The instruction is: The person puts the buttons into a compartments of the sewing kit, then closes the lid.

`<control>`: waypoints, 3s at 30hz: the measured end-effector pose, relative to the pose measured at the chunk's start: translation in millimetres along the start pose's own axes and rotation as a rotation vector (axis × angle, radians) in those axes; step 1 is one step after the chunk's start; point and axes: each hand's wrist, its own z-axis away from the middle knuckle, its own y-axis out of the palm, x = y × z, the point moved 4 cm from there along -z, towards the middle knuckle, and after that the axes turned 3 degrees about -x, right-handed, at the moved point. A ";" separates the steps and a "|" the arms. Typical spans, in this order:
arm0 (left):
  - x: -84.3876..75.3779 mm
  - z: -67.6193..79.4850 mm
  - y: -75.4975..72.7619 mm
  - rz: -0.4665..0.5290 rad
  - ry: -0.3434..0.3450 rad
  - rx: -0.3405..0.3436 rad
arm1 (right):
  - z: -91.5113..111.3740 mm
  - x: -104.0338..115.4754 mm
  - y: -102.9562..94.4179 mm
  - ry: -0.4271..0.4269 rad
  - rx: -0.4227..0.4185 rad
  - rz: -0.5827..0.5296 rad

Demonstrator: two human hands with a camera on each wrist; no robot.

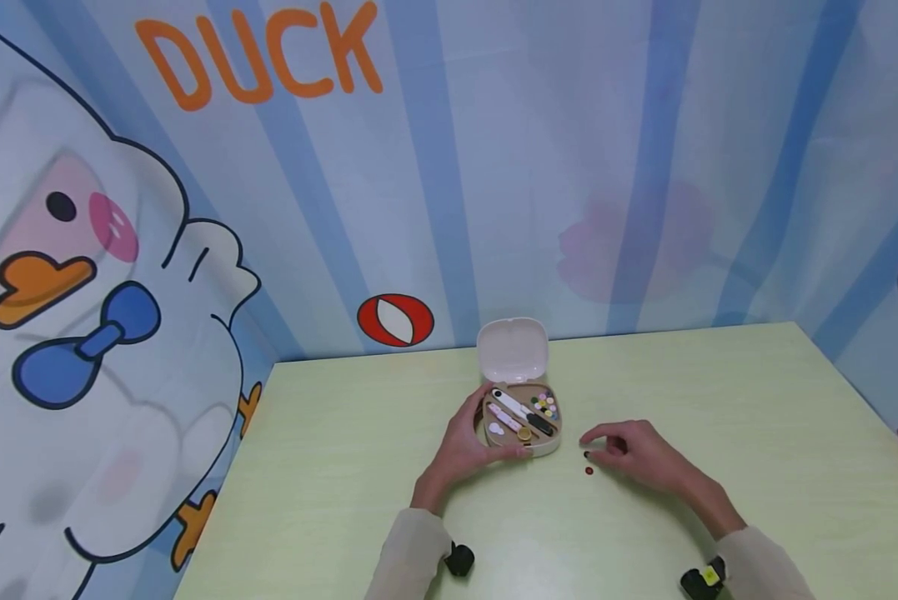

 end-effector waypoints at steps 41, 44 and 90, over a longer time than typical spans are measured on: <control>0.4 -0.4 -0.3 0.019 0.008 0.001 | -13.1 8.0 -6.8 -0.010 0.048 0.061; 1.2 -0.6 0.0 0.025 0.014 0.001 | -18.4 12.9 -10.9 -0.020 0.037 0.057; -0.6 0.2 -0.3 0.019 0.025 -0.002 | -77.4 13.6 2.0 0.119 -0.099 -0.030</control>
